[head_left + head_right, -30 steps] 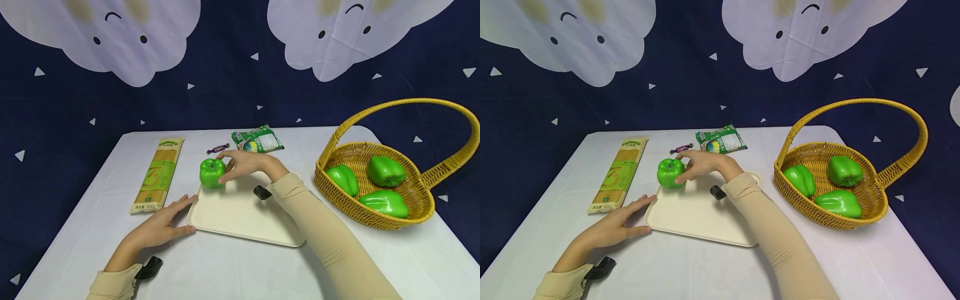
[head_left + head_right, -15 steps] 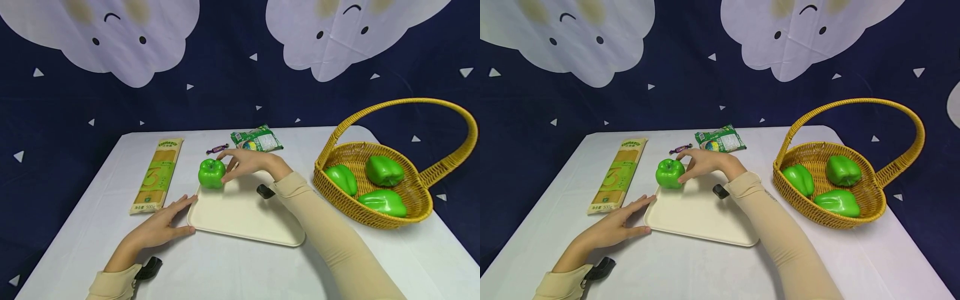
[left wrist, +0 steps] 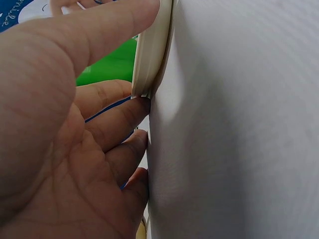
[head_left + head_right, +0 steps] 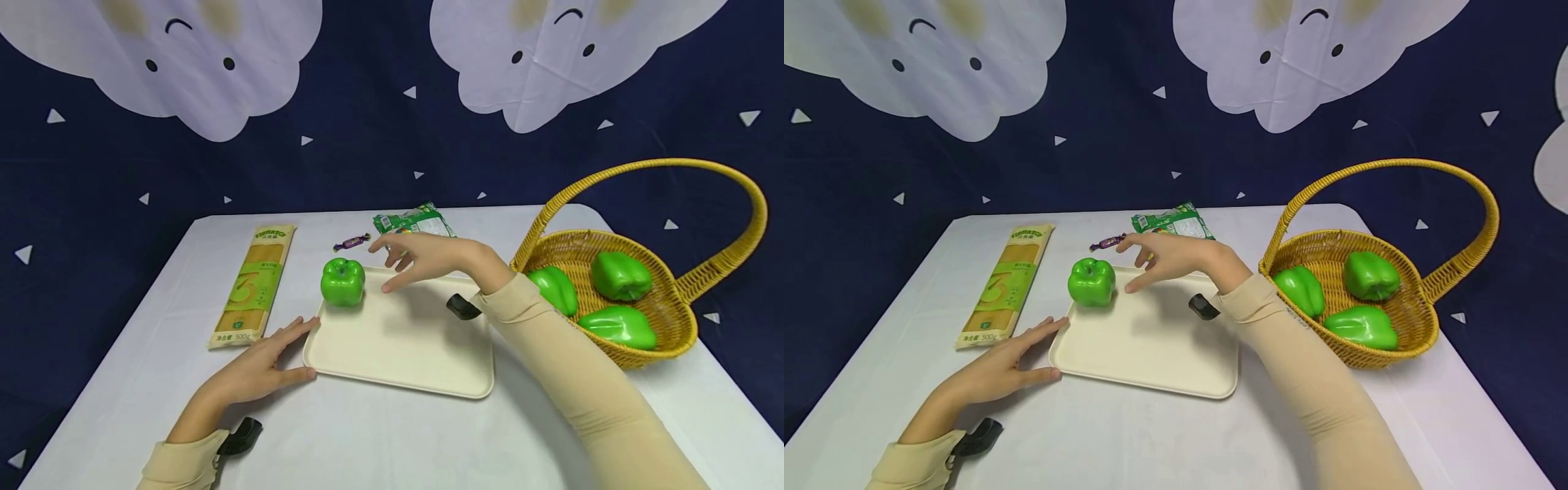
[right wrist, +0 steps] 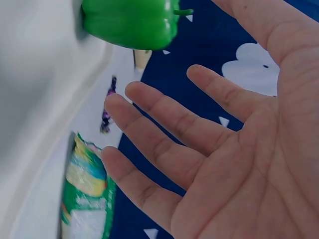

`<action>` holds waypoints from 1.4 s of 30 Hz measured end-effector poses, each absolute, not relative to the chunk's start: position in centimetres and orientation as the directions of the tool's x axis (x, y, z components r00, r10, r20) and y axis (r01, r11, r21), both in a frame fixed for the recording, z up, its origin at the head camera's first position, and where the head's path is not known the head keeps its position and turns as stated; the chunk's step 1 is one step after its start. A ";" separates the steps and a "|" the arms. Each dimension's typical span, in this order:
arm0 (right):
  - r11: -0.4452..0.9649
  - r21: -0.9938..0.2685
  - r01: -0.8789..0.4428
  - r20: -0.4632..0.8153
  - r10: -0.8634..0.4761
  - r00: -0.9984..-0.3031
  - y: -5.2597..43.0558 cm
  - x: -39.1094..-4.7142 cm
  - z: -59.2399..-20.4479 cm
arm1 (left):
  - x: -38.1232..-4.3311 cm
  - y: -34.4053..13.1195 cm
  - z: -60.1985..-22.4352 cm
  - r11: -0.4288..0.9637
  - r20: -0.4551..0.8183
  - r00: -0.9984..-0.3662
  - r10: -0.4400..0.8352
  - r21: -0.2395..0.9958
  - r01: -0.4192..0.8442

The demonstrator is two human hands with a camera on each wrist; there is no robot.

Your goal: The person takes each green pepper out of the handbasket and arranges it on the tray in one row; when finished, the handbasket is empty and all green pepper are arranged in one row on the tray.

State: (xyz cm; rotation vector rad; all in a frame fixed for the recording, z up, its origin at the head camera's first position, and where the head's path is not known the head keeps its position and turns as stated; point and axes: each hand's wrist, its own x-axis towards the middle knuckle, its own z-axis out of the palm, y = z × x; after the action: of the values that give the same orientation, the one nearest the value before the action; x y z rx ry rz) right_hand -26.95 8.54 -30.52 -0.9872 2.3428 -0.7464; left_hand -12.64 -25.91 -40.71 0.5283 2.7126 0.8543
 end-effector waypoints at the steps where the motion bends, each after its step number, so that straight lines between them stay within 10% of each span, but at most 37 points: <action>1: 0.590 -0.639 -0.494 -0.217 -0.754 -0.620 8.9 -26.7 -30.2 | -12.6 -25.9 -40.7 0.762 -0.122 -0.903 0.411 0.590 0.267; 42: 0.725 -0.564 -0.395 -0.146 -0.558 -0.817 27.9 -19.1 -24.7 | -12.7 -25.8 -40.7 0.755 -0.123 -0.904 0.410 0.602 0.261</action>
State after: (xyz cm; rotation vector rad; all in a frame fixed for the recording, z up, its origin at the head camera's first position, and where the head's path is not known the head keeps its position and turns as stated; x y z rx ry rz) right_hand -19.12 27.89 -24.72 -0.7457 2.6241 -0.7562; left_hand -12.68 -25.83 -40.69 0.5268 2.7057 0.8747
